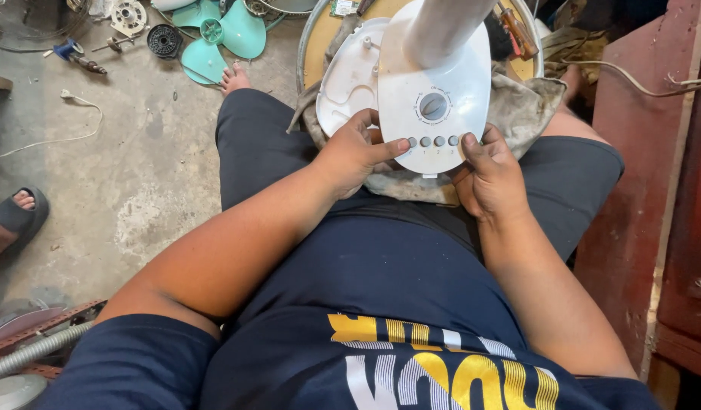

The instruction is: Assembling the base of an electric fan by installing the circuit board and using a screwdriver to secure components.

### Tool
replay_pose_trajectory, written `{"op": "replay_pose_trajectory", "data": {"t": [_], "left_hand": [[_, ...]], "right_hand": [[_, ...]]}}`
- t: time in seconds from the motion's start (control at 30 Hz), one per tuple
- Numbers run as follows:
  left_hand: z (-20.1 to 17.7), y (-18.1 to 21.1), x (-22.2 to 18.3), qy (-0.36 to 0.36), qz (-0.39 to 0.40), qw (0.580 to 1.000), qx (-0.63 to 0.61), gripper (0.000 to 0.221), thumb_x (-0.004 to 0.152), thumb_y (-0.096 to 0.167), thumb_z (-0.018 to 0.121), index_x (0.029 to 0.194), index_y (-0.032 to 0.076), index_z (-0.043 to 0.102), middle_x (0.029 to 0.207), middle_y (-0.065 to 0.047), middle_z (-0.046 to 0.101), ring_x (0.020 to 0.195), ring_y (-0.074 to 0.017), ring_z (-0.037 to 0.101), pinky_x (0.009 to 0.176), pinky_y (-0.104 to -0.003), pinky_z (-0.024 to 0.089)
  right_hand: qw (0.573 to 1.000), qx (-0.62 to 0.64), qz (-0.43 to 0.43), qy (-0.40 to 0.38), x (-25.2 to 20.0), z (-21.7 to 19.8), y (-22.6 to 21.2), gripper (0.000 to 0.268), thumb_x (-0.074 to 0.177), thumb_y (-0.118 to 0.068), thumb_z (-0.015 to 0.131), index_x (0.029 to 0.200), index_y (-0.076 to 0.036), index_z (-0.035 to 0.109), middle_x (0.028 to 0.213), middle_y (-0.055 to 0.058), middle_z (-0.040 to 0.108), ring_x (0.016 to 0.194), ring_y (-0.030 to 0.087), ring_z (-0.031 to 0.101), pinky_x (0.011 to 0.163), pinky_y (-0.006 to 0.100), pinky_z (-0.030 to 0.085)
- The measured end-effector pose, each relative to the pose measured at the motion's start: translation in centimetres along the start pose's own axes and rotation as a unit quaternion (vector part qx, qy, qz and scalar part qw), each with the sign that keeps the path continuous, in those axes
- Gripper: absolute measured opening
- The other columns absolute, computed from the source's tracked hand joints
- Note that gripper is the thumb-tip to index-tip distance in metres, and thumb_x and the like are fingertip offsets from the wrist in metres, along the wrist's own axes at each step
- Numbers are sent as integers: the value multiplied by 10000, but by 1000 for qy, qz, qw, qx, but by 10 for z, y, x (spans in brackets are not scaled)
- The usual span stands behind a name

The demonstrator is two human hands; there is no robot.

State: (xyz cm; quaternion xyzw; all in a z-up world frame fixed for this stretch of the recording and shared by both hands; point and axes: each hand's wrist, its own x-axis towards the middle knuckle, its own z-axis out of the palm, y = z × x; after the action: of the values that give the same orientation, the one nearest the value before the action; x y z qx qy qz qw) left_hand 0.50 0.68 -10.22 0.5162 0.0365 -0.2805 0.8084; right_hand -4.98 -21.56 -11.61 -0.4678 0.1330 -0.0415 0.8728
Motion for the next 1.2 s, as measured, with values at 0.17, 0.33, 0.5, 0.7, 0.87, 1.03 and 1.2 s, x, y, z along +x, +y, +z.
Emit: {"op": "replay_pose_trajectory", "data": {"t": [0.17,0.33,0.5,0.7,0.87,1.03,1.2], "left_hand": [[9,10,-6,21,-13,999,31,602,795,196,908,1185,-44,517,954,-134,663,861,-229,741,712,-312,663],[11,10,-5,46,-18,997,63,624,812,174,887,1227,-99,509,964,-172,646,895,-265,733,752,-363,653],[7,10,-4,40,-6,997,66,559,821,106,870,1209,-90,518,945,-163,648,893,-275,740,760,-365,646],[4,5,-8,0,-13,1000,-14,544,796,69,886,1178,-41,514,998,-166,678,944,-284,738,809,-375,652],[8,14,-11,-13,-13,1000,-21,491,808,55,874,1149,-9,526,994,-149,677,950,-273,742,797,-367,664],[8,14,-11,0,-17,1000,8,530,827,82,865,1205,-40,514,1004,-155,659,951,-271,735,795,-372,672],[15,25,-14,13,-19,995,93,717,864,198,847,1361,-134,451,1067,-200,667,1006,-279,730,844,-398,660]], "right_hand": [[1000,-3,-4,-4,-2,7,-3,291,960,-178,757,1151,-53,575,989,135,731,912,278,768,789,497,670],[1000,-4,-1,-8,-5,10,-2,254,972,-160,743,1137,-60,576,993,115,727,927,265,765,795,481,679],[1000,-8,4,-9,-2,3,4,272,966,-169,757,1132,-59,570,960,130,726,910,285,766,787,518,676],[1000,-12,1,-14,0,0,1,293,955,-175,762,1145,-65,569,955,118,716,903,285,766,786,537,682],[1000,6,-1,-6,0,0,0,304,951,-178,771,1153,-53,582,967,132,720,920,300,770,802,552,677],[1000,8,0,-2,0,-1,-1,307,942,-171,780,1149,-50,589,985,137,726,940,305,768,806,579,671],[1000,-1,-19,15,-8,9,-18,316,945,-162,780,1169,-60,582,1006,128,730,963,299,765,830,580,677]]}}
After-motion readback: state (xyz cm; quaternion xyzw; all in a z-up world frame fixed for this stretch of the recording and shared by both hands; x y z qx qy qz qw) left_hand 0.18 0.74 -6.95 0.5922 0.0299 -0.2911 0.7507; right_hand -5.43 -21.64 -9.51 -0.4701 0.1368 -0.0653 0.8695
